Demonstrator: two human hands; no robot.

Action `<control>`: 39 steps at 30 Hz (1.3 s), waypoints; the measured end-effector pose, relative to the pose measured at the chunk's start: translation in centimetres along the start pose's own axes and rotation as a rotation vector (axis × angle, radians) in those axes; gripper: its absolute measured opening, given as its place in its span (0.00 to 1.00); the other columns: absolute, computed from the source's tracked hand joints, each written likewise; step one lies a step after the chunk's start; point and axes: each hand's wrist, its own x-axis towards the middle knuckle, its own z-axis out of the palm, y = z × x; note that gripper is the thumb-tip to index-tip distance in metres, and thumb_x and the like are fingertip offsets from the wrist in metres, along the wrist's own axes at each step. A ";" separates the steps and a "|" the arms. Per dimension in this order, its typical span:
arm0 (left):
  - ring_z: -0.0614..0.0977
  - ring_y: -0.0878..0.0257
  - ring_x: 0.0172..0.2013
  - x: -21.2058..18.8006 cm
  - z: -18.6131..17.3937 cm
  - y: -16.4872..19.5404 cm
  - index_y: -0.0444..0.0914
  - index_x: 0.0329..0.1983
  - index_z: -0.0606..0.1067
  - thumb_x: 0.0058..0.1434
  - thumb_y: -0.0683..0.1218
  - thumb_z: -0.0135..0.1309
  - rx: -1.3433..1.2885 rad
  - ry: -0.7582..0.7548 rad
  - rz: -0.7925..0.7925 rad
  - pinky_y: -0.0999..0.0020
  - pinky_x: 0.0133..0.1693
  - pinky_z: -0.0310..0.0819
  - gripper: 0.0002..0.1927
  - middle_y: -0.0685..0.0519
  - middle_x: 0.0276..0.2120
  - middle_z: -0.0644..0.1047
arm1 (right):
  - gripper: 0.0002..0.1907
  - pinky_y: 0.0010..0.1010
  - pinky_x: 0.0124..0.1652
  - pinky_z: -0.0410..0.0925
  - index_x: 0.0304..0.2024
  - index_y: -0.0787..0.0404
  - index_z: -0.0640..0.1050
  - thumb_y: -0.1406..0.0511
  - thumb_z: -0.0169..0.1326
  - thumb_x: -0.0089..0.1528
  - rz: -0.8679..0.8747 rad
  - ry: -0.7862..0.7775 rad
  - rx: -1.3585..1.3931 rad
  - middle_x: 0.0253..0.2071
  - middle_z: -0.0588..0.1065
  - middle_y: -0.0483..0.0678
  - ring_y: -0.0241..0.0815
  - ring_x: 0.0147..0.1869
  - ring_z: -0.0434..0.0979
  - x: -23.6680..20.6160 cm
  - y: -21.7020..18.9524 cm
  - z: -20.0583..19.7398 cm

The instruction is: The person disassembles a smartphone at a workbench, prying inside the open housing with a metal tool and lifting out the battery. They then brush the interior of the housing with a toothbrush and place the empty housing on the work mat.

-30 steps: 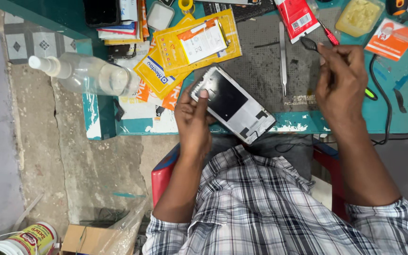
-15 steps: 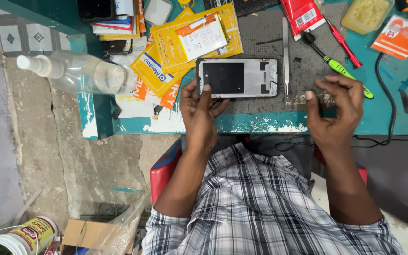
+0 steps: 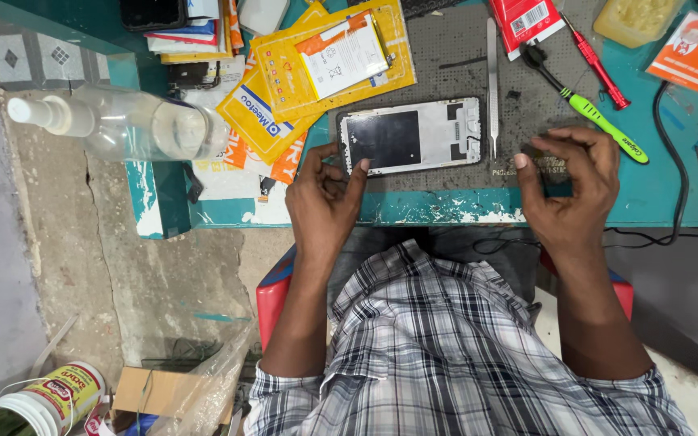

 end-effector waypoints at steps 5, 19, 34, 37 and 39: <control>0.77 0.68 0.18 0.3 -0.5 0.6 0.35 0.51 0.78 0.58 0.51 0.68 0.070 -0.054 0.015 0.72 0.22 0.68 0.22 0.53 0.19 0.79 | 0.11 0.38 0.59 0.65 0.49 0.64 0.81 0.67 0.67 0.67 -0.047 -0.009 -0.071 0.52 0.74 0.51 0.50 0.58 0.73 1.1 -1.3 -0.1; 0.76 0.67 0.18 -0.3 -1.3 0.8 0.35 0.59 0.76 0.58 0.50 0.68 0.110 -0.030 0.128 0.70 0.23 0.69 0.28 0.54 0.22 0.80 | 0.08 0.38 0.60 0.61 0.47 0.57 0.81 0.71 0.59 0.65 -0.132 0.080 -0.298 0.53 0.72 0.49 0.48 0.59 0.68 3.3 1.3 0.7; 0.76 0.65 0.23 -2.8 -5.9 -0.7 0.33 0.26 0.75 0.62 0.38 0.68 -0.185 0.302 0.356 0.73 0.29 0.66 0.13 0.51 0.22 0.77 | 0.04 0.35 0.53 0.64 0.45 0.66 0.80 0.72 0.64 0.74 -0.125 0.200 -0.033 0.47 0.77 0.50 0.48 0.52 0.74 2.1 0.4 0.4; 0.78 0.62 0.27 -3.8 -8.9 -0.7 0.30 0.35 0.76 0.65 0.38 0.66 -0.413 0.342 0.458 0.74 0.31 0.69 0.09 0.47 0.28 0.78 | 0.03 0.32 0.50 0.66 0.48 0.67 0.79 0.73 0.61 0.74 -0.114 0.239 0.153 0.47 0.76 0.51 0.46 0.51 0.74 0.9 2.5 -1.5; 0.79 0.60 0.27 -4.9 -11.8 -0.1 0.29 0.40 0.77 0.66 0.40 0.66 -0.540 0.401 0.570 0.72 0.32 0.73 0.10 0.45 0.29 0.79 | 0.04 0.29 0.51 0.68 0.51 0.65 0.78 0.69 0.57 0.74 -0.032 0.294 0.230 0.49 0.76 0.51 0.45 0.51 0.75 0.0 3.5 -3.6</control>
